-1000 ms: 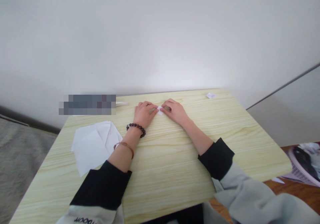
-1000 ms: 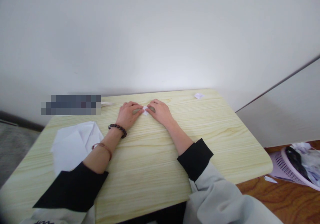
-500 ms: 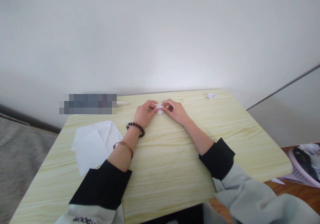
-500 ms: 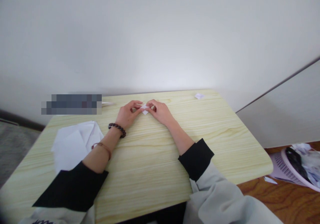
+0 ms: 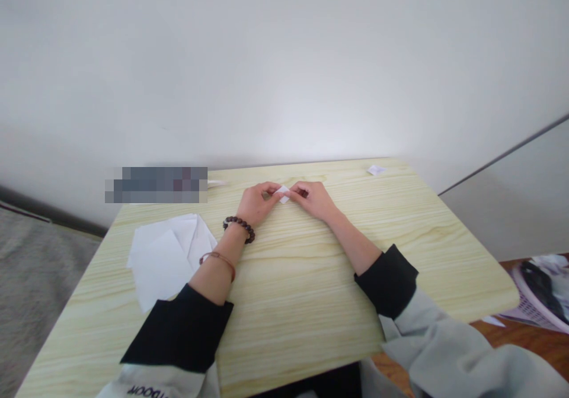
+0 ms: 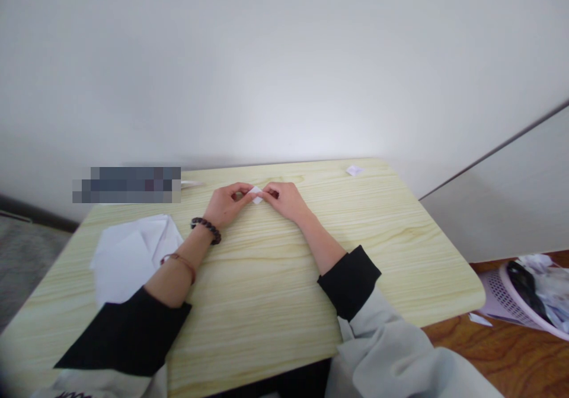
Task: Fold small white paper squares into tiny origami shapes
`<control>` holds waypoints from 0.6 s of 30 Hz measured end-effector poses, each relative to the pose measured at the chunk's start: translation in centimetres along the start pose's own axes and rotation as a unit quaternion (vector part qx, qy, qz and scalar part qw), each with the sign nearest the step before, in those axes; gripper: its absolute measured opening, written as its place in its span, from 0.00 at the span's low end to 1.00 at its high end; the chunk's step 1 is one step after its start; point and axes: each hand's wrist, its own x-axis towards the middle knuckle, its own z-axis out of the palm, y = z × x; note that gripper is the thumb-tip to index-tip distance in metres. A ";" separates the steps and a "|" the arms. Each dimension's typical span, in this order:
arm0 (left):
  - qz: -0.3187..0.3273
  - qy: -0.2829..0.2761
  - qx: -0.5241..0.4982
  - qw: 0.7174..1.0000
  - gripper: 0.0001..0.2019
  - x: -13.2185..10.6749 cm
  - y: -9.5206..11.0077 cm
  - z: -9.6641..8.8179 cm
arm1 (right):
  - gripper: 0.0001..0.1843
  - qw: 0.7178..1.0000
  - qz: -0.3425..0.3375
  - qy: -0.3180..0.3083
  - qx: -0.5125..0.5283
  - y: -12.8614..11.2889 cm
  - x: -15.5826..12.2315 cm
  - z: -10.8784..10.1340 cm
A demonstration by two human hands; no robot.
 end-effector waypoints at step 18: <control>-0.048 0.019 -0.140 0.989 0.17 0.5 -1.3 0.2 | 0.17 0.998 0.029 0.006 0.057 -0.3 0.0 -0.2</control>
